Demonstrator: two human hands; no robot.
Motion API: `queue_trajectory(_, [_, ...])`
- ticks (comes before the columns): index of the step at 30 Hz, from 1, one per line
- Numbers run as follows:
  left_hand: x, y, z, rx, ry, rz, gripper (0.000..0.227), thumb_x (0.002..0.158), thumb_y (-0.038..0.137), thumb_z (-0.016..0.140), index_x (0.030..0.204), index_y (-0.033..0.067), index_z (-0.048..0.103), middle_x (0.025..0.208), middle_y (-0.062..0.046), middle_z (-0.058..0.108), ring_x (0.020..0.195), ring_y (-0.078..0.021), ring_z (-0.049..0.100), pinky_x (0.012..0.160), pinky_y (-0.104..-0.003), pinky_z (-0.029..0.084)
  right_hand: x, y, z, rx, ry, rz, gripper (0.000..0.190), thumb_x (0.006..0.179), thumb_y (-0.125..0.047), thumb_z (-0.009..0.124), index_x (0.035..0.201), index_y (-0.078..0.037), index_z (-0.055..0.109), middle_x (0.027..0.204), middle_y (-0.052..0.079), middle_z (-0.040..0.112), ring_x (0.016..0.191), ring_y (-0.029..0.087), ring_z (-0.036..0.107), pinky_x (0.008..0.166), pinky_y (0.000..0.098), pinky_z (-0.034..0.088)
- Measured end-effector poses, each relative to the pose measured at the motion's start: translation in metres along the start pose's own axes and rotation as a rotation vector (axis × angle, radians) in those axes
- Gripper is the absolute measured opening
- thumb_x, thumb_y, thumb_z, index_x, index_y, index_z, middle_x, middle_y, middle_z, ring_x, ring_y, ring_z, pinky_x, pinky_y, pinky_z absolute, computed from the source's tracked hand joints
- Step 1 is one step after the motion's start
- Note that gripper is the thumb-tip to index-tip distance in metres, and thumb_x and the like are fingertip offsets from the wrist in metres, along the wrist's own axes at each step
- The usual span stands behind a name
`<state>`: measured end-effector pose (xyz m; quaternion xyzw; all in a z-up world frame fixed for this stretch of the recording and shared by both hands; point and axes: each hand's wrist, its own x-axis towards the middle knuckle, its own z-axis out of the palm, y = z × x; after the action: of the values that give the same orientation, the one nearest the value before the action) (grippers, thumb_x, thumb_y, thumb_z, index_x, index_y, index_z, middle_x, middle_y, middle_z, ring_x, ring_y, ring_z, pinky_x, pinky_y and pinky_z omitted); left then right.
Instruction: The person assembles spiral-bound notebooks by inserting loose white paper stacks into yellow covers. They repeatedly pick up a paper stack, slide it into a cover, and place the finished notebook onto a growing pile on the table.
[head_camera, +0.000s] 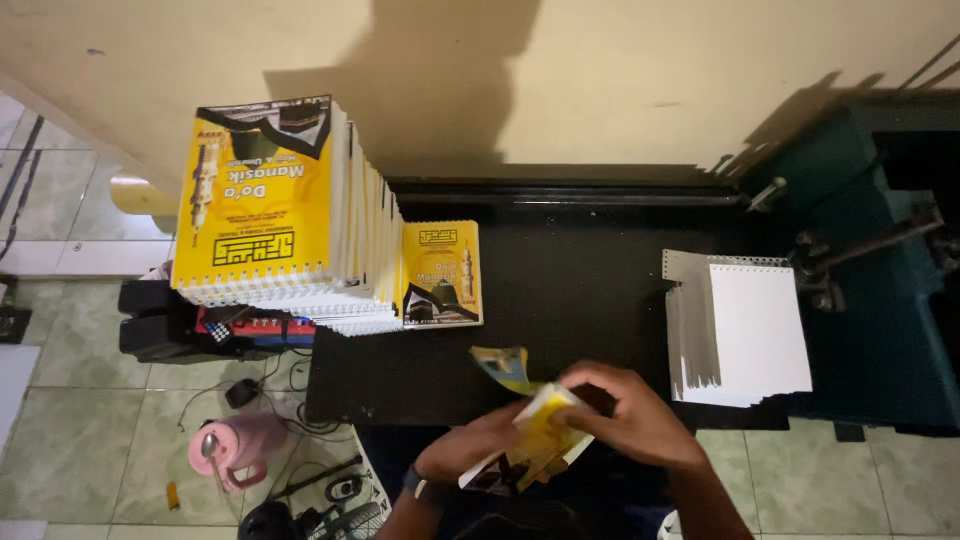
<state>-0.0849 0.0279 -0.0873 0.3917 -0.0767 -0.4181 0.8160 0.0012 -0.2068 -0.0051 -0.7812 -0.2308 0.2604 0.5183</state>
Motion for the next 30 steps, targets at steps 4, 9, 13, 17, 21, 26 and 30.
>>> queue_trajectory(4, [-0.008,-0.022,-0.018,0.059,0.41,0.342,0.035,0.1,0.02,0.061,0.128,0.0,0.07,0.14,-0.005,0.046,0.129,-0.0183,0.06,0.109,-0.034,0.051,-0.014,0.009,-0.018,0.0,0.028,0.281,0.03,0.078,-0.028,0.085,0.107,-0.02,0.085,0.108,-0.003,0.087,0.107,0.012,0.078,0.095,0.0305,0.056])
queue_trajectory(9, [-0.019,-0.023,-0.013,-0.408,0.661,0.409,0.077,0.085,0.031,0.068,0.152,0.005,0.04,0.141,-0.022,0.06,0.119,-0.0387,0.067,0.086,-0.053,0.061,-0.019,0.035,-0.018,0.347,0.41,0.208,0.026,0.087,-0.008,0.074,0.112,-0.004,0.071,0.101,0.014,0.082,0.093,0.028,0.08,0.074,0.0405,0.072])
queue_trajectory(13, [-0.009,-0.003,0.029,-0.173,0.823,0.459,0.088,0.074,0.016,0.086,0.15,0.0054,0.042,0.134,-0.026,0.067,0.11,-0.0345,0.073,0.09,-0.045,0.065,-0.015,0.039,0.021,0.563,0.314,0.327,0.044,0.079,0.003,0.077,0.121,-0.002,0.067,0.113,0.017,0.077,0.101,0.037,0.079,0.082,0.0502,0.073])
queue_trajectory(17, [-0.018,0.016,0.037,0.124,0.817,0.442,0.078,0.092,0.025,0.071,0.16,0.0158,0.035,0.13,-0.011,0.067,0.114,-0.0226,0.07,0.091,-0.038,0.063,0.001,0.042,0.046,0.616,0.101,0.485,0.052,0.08,0.002,0.08,0.13,0.0,0.064,0.12,0.021,0.081,0.104,0.031,0.08,0.088,0.0442,0.068])
queue_trajectory(21, [-0.026,0.022,0.04,0.038,0.798,0.541,0.077,0.094,0.021,0.069,0.16,0.0093,0.032,0.147,-0.013,0.06,0.124,-0.0261,0.066,0.099,-0.043,0.061,0.031,0.041,0.058,0.635,0.241,0.322,0.031,0.089,-0.01,0.072,0.118,-0.001,0.066,0.107,0.02,0.078,0.092,0.031,0.078,0.076,0.0439,0.068])
queue_trajectory(26, [-0.047,0.03,0.032,0.13,1.022,0.385,0.074,0.09,0.036,0.068,0.156,0.0166,0.042,0.141,-0.009,0.067,0.119,-0.0239,0.073,0.097,-0.04,0.058,0.089,-0.003,0.052,0.534,0.272,0.212,0.033,0.09,-0.018,0.071,0.122,-0.006,0.067,0.109,0.013,0.078,0.097,0.029,0.079,0.079,0.041,0.068])
queue_trajectory(30, [-0.035,-0.023,-0.008,0.14,1.059,0.428,0.06,0.088,0.027,0.075,0.145,0.0169,0.058,0.135,-0.01,0.073,0.116,-0.0182,0.07,0.099,-0.032,0.055,0.145,0.005,0.069,0.011,0.299,-0.012,0.034,0.091,-0.032,0.074,0.12,-0.016,0.068,0.111,0.006,0.069,0.095,0.018,0.074,0.075,0.0314,0.064])
